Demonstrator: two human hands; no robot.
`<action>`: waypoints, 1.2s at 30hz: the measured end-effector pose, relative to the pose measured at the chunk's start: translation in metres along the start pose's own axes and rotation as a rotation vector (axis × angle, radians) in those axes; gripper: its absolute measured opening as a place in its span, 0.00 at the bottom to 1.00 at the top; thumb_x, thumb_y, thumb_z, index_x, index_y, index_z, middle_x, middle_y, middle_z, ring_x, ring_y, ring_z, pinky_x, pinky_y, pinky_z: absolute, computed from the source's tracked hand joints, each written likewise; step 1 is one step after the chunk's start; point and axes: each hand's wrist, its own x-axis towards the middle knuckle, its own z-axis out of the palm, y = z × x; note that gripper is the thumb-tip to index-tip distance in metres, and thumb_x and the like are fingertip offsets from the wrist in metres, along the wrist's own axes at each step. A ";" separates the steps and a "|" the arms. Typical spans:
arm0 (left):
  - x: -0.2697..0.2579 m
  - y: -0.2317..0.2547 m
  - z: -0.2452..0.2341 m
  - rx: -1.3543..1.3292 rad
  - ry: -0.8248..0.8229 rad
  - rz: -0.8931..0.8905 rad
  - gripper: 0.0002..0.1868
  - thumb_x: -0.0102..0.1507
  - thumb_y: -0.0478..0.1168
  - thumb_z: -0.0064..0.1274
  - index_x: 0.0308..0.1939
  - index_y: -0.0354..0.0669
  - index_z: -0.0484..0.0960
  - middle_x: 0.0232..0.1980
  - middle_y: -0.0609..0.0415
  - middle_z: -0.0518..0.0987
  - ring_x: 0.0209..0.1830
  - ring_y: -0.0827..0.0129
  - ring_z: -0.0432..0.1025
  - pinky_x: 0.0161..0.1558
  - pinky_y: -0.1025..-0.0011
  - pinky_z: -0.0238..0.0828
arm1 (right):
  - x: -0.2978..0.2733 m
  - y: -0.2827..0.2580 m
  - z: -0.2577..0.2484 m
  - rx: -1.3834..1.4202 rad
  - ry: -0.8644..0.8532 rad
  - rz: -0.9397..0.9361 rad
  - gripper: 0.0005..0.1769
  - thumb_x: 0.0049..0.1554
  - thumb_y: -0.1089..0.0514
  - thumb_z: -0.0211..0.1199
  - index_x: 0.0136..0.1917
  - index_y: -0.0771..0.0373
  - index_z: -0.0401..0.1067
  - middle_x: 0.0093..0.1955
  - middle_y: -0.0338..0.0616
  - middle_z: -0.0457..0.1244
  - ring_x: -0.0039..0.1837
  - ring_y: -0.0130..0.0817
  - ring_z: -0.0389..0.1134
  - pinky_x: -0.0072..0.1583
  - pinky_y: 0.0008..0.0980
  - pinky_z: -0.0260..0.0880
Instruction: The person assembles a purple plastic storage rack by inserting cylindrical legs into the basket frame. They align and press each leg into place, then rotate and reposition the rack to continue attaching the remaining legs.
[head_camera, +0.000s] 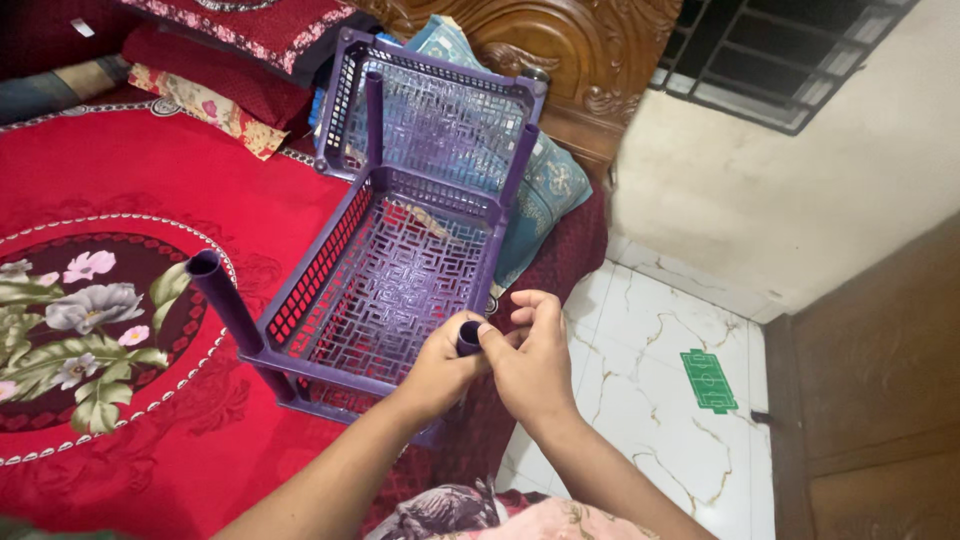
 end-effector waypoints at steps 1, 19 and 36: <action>-0.001 0.002 0.001 0.140 0.071 0.112 0.10 0.59 0.36 0.63 0.39 0.45 0.76 0.35 0.64 0.73 0.35 0.79 0.67 0.38 0.76 0.67 | 0.000 -0.002 -0.001 -0.004 0.002 -0.015 0.29 0.49 0.59 0.71 0.61 0.63 0.63 0.53 0.46 0.59 0.42 0.28 0.64 0.46 0.32 0.71; -0.003 0.014 0.014 0.147 0.795 0.257 0.17 0.62 0.46 0.65 0.34 0.41 0.73 0.30 0.64 0.72 0.30 0.81 0.64 0.33 0.77 0.65 | -0.021 -0.012 -0.010 -0.191 -0.001 0.020 0.30 0.48 0.57 0.72 0.61 0.58 0.64 0.59 0.48 0.56 0.47 0.32 0.66 0.51 0.34 0.72; -0.003 0.009 -0.044 0.164 0.158 -0.011 0.14 0.54 0.35 0.67 0.22 0.46 0.75 0.23 0.66 0.72 0.23 0.82 0.64 0.26 0.75 0.63 | -0.025 -0.015 -0.001 -0.126 -0.050 0.058 0.30 0.48 0.58 0.71 0.61 0.58 0.63 0.59 0.46 0.56 0.44 0.28 0.65 0.48 0.31 0.72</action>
